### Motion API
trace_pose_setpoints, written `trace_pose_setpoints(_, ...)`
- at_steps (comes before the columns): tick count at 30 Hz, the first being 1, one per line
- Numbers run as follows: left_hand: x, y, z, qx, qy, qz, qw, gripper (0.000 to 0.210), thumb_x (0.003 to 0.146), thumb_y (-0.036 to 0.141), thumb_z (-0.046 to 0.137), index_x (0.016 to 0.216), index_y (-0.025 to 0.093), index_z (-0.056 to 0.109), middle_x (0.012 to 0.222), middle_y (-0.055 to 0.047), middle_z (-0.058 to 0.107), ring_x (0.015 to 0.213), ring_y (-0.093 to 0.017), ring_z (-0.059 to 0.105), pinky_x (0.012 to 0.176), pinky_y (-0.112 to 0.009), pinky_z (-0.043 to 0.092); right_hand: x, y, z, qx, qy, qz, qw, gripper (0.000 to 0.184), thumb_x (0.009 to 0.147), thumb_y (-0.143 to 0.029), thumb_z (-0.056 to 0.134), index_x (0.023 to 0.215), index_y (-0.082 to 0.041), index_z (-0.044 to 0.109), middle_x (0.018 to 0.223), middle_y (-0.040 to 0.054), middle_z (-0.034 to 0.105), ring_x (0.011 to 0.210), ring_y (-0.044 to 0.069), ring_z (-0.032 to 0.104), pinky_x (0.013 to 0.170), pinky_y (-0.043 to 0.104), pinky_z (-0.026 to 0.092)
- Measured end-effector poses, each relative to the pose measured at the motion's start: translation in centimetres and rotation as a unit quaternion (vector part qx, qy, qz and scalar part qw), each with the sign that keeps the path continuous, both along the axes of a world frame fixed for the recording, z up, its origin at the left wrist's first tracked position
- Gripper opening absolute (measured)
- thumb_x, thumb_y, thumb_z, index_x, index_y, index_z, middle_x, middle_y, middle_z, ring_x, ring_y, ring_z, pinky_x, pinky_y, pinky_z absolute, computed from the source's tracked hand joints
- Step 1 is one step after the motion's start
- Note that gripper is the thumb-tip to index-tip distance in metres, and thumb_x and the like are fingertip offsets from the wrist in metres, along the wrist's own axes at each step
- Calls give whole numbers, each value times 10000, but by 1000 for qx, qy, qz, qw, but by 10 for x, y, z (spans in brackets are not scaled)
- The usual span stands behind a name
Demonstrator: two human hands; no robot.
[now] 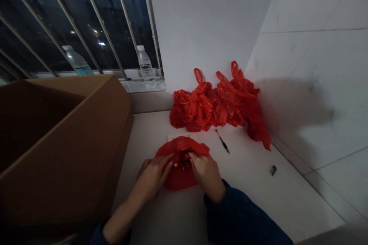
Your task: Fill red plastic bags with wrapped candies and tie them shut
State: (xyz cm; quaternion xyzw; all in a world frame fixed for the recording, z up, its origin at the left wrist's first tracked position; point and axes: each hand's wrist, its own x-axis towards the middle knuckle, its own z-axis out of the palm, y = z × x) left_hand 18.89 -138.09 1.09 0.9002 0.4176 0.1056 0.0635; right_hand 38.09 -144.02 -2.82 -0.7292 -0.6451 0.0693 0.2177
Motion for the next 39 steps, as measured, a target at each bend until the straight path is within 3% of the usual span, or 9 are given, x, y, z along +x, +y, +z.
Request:
trace_pose_setpoints(5,1,0,-7,22,64,-36,997,252,959,279,515,1124,242,702,1071,-59,723,1033,-285,623,939,-500,406,0,12,10,-89,-112,-31,989,323,1000,-279,394,1072,-260,708,839,74,761,774,252,731,612,302,486)
trace_pose_setpoints(11,-2,5,-18,75,70,-24,994,300,908,253,599,1198,266,677,1323,-135,601,1202,-310,559,1070,-562,322,-5,25,6,-54,-113,10,992,298,977,-246,451,1147,-324,683,1207,42,694,831,169,712,666,267,482)
trace_pose_setpoints(18,-10,8,-18,77,27,-39,996,268,902,243,602,1152,280,692,1333,-106,599,1203,-301,562,1104,-619,263,6,25,5,-8,-52,-31,998,355,1004,-455,395,1184,-360,686,970,11,770,889,201,711,689,277,482)
trace_pose_setpoints(21,-11,4,-13,70,27,-60,995,219,898,231,605,1079,275,719,1343,-102,591,1237,-303,536,1108,-626,255,8,23,4,43,-1,-28,999,326,996,-424,430,1115,-341,721,1049,3,758,947,200,704,721,274,493)
trace_pose_setpoints(24,-13,-1,-8,67,25,-72,995,154,881,221,623,983,233,738,1355,-118,579,1276,-317,504,1116,-624,251,6,20,2,71,10,-15,997,327,992,-359,449,1242,-319,656,1196,19,713,1014,193,689,768,268,504)
trace_pose_setpoints(27,-14,-4,-4,61,18,-78,995,118,883,226,626,932,211,733,1266,-108,635,1264,-315,511,1122,-623,235,5,12,3,31,-40,-6,999,380,984,-351,460,1343,-301,571,1098,44,746,922,214,715,713,284,511)
trace_pose_setpoints(31,-11,-7,4,42,22,-95,994,113,915,228,591,925,209,702,1006,-44,708,1123,-263,584,1113,-570,266,7,-4,11,-36,-120,-20,992,278,990,-340,429,1074,-281,687,875,41,759,774,228,725,596,276,468)
trace_pose_setpoints(35,-3,-9,4,33,23,-94,995,170,906,203,596,1051,236,676,1054,-41,705,1058,-255,603,1076,-537,315,9,-15,18,-92,-162,-63,981,239,935,-168,469,1008,-210,693,848,82,749,766,232,727,567,264,439)
trace_pose_setpoints(39,-3,-10,0,13,37,-76,996,256,899,193,598,1140,256,654,1010,-44,717,1022,-257,626,1081,-559,305,10,-20,19,-110,-160,-73,978,261,919,-140,484,1065,-197,693,851,106,745,753,254,724,553,287,439)
